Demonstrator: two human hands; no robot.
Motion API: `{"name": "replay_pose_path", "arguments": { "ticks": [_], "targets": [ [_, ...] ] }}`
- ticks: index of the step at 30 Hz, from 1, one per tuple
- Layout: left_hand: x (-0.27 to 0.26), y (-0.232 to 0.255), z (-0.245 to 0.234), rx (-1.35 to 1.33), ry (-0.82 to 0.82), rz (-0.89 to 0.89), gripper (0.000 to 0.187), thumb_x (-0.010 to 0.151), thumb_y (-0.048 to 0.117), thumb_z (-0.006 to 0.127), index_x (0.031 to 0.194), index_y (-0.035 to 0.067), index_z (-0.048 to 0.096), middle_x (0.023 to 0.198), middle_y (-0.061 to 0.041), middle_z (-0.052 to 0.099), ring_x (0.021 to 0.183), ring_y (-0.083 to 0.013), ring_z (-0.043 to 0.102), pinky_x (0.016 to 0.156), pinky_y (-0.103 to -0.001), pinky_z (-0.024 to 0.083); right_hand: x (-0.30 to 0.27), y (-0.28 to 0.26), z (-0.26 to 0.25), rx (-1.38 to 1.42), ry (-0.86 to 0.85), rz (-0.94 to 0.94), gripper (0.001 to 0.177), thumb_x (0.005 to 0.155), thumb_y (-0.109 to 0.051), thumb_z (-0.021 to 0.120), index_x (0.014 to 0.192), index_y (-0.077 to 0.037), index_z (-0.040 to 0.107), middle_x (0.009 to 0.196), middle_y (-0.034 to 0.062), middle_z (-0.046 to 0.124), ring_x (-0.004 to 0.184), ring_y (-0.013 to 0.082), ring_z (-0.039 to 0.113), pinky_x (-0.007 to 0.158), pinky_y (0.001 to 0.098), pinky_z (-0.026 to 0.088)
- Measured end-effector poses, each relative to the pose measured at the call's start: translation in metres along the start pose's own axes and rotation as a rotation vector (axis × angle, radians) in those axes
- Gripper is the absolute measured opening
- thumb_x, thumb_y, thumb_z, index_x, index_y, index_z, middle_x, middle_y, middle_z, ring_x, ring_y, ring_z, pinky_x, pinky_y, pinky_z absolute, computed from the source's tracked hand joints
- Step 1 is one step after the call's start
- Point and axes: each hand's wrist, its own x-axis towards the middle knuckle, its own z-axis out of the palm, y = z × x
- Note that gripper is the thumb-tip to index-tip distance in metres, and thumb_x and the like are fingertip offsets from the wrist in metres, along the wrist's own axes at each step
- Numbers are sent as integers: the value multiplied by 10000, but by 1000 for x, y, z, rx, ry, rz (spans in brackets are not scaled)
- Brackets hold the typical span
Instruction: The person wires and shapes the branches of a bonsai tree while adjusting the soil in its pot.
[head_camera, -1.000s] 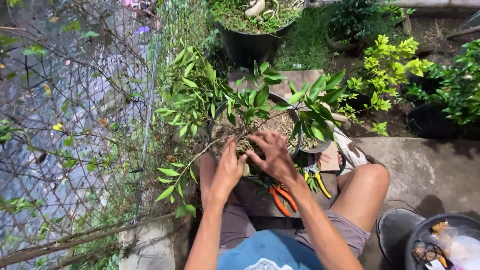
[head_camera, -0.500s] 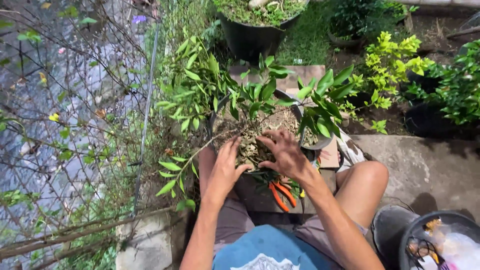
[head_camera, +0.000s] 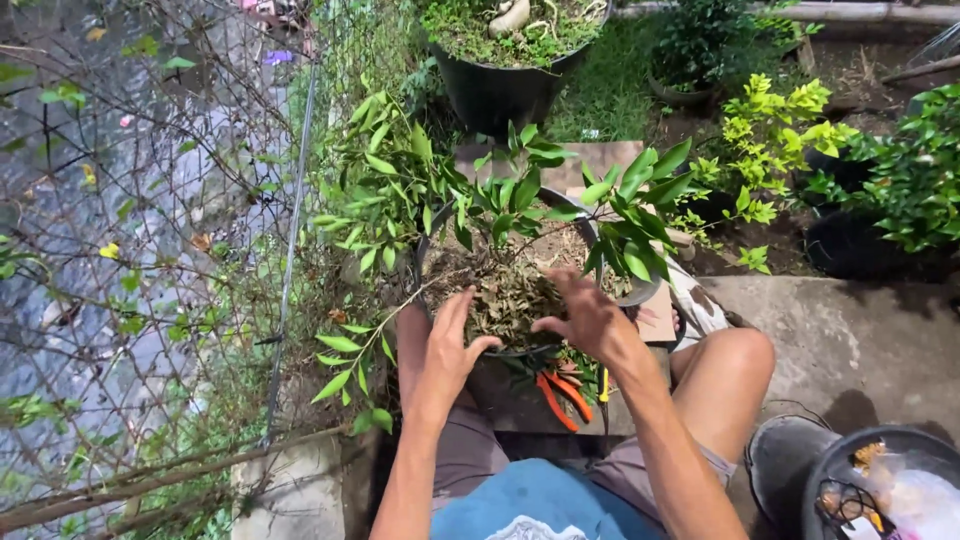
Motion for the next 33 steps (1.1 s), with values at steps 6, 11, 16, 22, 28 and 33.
{"name": "replay_pose_path", "arguments": {
  "ticks": [6,11,16,22,28,33],
  "targets": [
    [12,-8,4,-112,-12,2,456,910,104,740,1344,22,624,1184,-135,663,1137,-298,675,994,-403,545,25,10,62,349,116,-219,623,892,-253,782,1457,-193,526,1318,86,617,1211,325,646,1034,461,552],
    [16,-2,-12,-88,18,-5,385,933,116,704,1310,60,647,1175,-121,692,1148,-294,681,1004,-412,535,28,3,52,438,289,-238,435,932,-368,745,1345,-258,667,1152,38,731,1133,261,699,1034,427,543],
    [28,4,-18,-37,-87,-44,602,939,352,683,1392,-21,549,1300,-236,635,1310,-355,565,1152,-484,396,32,-14,31,323,316,-244,436,911,-448,748,1304,-270,689,1138,-8,686,1160,194,647,1037,372,503],
    [33,-50,29,39,-60,35,629,932,487,668,1404,80,581,1167,-140,714,1209,-276,646,1118,-425,429,38,-6,53,196,446,-321,373,911,-329,763,1266,-229,708,1106,-7,704,1094,200,682,983,368,523],
    [32,-31,34,-77,-30,-13,458,979,380,664,1348,111,634,1111,-123,735,1131,-264,684,1074,-425,476,32,4,64,430,468,-187,282,948,-252,723,1226,-211,742,1039,-9,743,1045,208,707,948,358,556],
    [26,-16,24,-131,83,35,394,971,302,687,1294,76,688,1056,-131,740,1057,-297,701,969,-432,548,30,0,59,525,466,-141,232,997,-206,658,1209,-210,752,1007,-1,758,972,212,734,891,371,593]
  ]
}}
